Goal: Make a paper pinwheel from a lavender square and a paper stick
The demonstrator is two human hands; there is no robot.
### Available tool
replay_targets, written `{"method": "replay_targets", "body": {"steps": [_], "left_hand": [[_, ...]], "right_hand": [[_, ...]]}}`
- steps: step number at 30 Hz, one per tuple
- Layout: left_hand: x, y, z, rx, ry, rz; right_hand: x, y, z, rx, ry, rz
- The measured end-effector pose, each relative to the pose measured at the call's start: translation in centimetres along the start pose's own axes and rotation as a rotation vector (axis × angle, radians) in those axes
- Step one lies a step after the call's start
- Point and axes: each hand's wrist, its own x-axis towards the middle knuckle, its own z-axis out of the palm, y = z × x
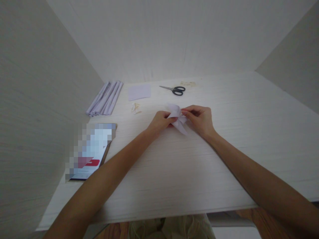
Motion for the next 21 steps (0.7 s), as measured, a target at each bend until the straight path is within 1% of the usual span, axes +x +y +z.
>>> {"method": "replay_targets", "body": {"steps": [10, 14, 21], "left_hand": [[-0.09, 0.51, 0.24, -0.094, -0.017, -0.066], [-0.08, 0.41, 0.26, -0.086, -0.008, -0.064], [-0.02, 0.32, 0.26, -0.048, -0.002, -0.061]], "right_hand": [[0.25, 0.61, -0.04, -0.044, 0.026, -0.030], [0.27, 0.61, -0.09, -0.041, 0.036, -0.038], [0.15, 0.35, -0.12, -0.050, -0.005, -0.019]]}}
